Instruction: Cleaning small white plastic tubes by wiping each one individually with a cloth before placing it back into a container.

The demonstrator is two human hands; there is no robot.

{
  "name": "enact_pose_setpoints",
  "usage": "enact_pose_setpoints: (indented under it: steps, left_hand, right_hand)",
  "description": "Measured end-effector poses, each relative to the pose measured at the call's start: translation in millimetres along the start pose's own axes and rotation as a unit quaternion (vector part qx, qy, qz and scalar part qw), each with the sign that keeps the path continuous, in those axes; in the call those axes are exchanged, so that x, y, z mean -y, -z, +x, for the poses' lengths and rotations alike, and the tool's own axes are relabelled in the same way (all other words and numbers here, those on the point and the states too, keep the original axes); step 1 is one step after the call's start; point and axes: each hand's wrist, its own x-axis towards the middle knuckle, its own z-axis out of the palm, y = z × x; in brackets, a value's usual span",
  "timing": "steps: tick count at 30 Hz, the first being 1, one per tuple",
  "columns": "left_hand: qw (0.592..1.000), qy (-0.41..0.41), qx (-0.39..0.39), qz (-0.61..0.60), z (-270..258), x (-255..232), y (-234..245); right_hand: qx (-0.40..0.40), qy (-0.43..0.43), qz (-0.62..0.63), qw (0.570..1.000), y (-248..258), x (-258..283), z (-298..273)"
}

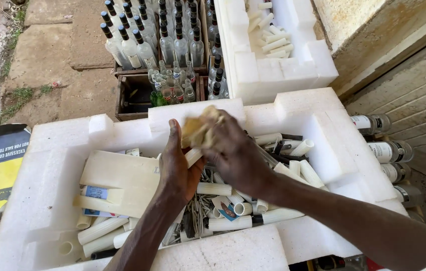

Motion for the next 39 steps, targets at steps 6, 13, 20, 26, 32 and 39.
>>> enact_pose_setpoints:
  steps: [6,13,20,26,32,39]
  left_hand:
    - [0.995,-0.077,-0.045,0.043,-41.0,-25.5,-35.7]
    - [0.997,0.005,-0.026,-0.076,-32.2,-35.0,-15.0]
    - [0.989,-0.056,0.102,-0.093,10.2,-6.4,24.6]
    - [0.993,0.047,0.100,-0.039,-19.7,-26.3,-8.3]
    - [0.988,-0.022,0.105,-0.115,-19.7,-23.7,-10.1]
    - [0.991,-0.013,0.068,-0.116,-15.2,-24.0,-16.5]
  right_hand:
    - [-0.068,0.020,-0.062,0.996,-15.3,-34.6,3.6]
    - [-0.028,0.135,-0.011,0.990,-44.8,9.3,-24.5]
    - [-0.158,0.158,-0.075,0.972,-24.1,-21.2,2.6]
    - [-0.106,0.200,-0.057,0.972,-44.8,-14.3,-11.0]
    - [-0.190,0.136,-0.079,0.969,15.1,-51.2,24.8]
    - [-0.286,0.054,0.036,0.956,62.0,-40.9,12.1]
